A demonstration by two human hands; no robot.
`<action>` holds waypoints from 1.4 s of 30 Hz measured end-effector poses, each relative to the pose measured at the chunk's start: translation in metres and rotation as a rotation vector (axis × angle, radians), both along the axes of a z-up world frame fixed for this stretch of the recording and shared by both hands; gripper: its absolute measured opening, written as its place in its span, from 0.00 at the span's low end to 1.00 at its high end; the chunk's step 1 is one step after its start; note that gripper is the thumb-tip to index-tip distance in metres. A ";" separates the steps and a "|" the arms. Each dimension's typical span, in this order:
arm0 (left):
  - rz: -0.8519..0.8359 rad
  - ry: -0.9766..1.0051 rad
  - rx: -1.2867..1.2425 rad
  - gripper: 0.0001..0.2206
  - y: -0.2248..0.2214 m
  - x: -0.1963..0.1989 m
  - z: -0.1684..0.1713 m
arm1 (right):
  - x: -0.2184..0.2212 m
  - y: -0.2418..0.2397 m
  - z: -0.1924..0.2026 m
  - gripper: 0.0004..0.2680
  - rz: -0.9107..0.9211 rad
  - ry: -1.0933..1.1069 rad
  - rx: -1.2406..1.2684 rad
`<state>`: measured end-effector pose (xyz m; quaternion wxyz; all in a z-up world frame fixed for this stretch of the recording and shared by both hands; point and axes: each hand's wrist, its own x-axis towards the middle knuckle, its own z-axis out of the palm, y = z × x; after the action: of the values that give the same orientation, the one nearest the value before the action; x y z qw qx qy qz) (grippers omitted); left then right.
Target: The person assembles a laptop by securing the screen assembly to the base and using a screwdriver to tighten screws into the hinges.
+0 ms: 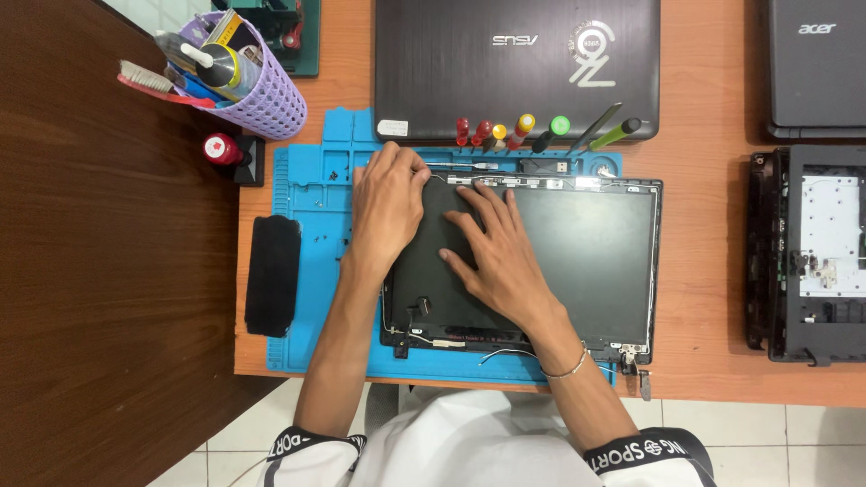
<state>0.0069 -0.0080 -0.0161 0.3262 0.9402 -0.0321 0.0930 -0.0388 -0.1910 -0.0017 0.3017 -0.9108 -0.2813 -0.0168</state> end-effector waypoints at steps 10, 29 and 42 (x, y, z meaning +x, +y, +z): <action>-0.035 0.034 0.001 0.04 -0.002 -0.003 0.008 | 0.000 -0.003 0.001 0.16 -0.056 -0.005 0.027; -0.089 -0.009 -0.007 0.04 -0.012 -0.005 0.016 | 0.006 -0.015 0.002 0.14 -0.210 -0.052 0.069; -0.084 0.040 -0.027 0.04 -0.014 -0.023 0.022 | 0.003 -0.017 0.004 0.17 -0.207 -0.070 0.054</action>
<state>-0.0163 -0.0217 0.0057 0.3432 0.9352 -0.0637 0.0606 -0.0361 -0.2082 0.0024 0.3128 -0.9254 -0.1957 -0.0871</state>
